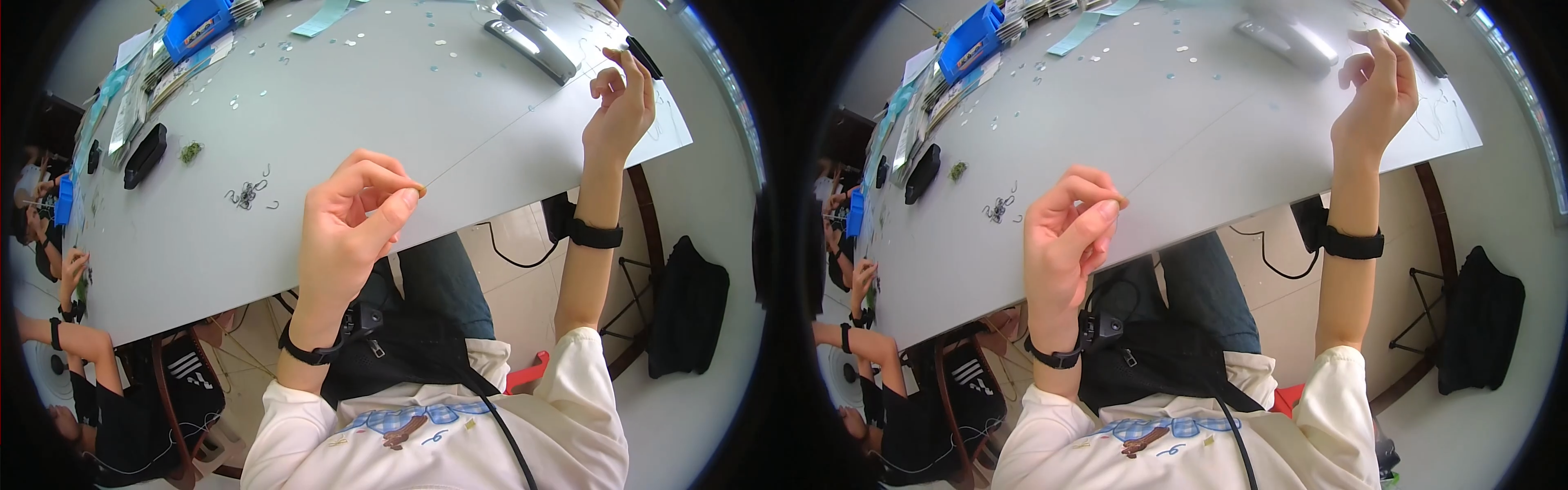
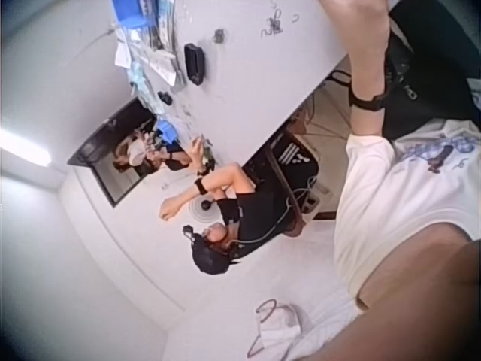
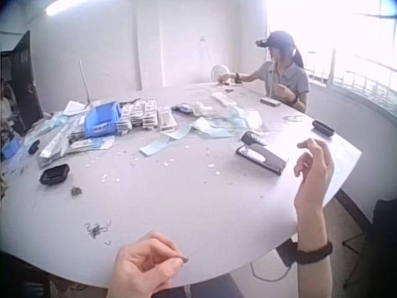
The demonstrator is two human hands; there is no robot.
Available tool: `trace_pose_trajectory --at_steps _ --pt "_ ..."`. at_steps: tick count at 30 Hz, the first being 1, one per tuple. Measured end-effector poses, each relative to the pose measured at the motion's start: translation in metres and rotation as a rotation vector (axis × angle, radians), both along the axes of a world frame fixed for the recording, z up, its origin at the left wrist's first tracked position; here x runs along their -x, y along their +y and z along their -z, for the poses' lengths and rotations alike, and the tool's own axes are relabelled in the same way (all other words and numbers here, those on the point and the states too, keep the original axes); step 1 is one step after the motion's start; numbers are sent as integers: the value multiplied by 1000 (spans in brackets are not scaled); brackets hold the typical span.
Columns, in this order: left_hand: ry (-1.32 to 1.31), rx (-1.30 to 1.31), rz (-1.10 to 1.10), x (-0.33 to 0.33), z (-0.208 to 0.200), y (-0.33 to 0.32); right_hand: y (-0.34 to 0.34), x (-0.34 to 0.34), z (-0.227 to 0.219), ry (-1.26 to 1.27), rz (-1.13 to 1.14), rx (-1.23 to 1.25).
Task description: Threading fishing line through small tackle components such as beads and hooks at a work table.
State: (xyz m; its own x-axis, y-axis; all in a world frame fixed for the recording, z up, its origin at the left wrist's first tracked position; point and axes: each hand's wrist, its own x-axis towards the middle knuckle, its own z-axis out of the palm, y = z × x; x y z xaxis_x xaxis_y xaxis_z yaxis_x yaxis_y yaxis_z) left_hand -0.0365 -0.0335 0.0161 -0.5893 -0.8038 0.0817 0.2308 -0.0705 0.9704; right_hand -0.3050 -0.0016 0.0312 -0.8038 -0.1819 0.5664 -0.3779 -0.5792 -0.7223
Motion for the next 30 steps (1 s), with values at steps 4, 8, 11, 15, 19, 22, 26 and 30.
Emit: trace_pose_trajectory --at_steps 4,8,11,15,19,22,26,30 --pt "-24 55 4 -2 1 -1 6 -1 1 -8 4 -34" --pt "-23 46 -6 -2 0 1 16 6 4 -33 -29 -124" --pt "-1 34 3 -2 0 1 21 13 9 -27 -70 -244" --pt "2 -8 32 -3 0 0 22 14 13 -44 -105 -292" --pt "63 -82 75 -4 -1 -2 23 10 13 -9 -12 -269" --pt "65 -122 90 -6 -2 -4 24 12 16 17 -45 -271" --pt "80 -118 97 -7 -1 -6 23 7 17 18 -49 -318" --pt "106 -162 109 -7 -1 -6 23 4 15 10 -64 -301"
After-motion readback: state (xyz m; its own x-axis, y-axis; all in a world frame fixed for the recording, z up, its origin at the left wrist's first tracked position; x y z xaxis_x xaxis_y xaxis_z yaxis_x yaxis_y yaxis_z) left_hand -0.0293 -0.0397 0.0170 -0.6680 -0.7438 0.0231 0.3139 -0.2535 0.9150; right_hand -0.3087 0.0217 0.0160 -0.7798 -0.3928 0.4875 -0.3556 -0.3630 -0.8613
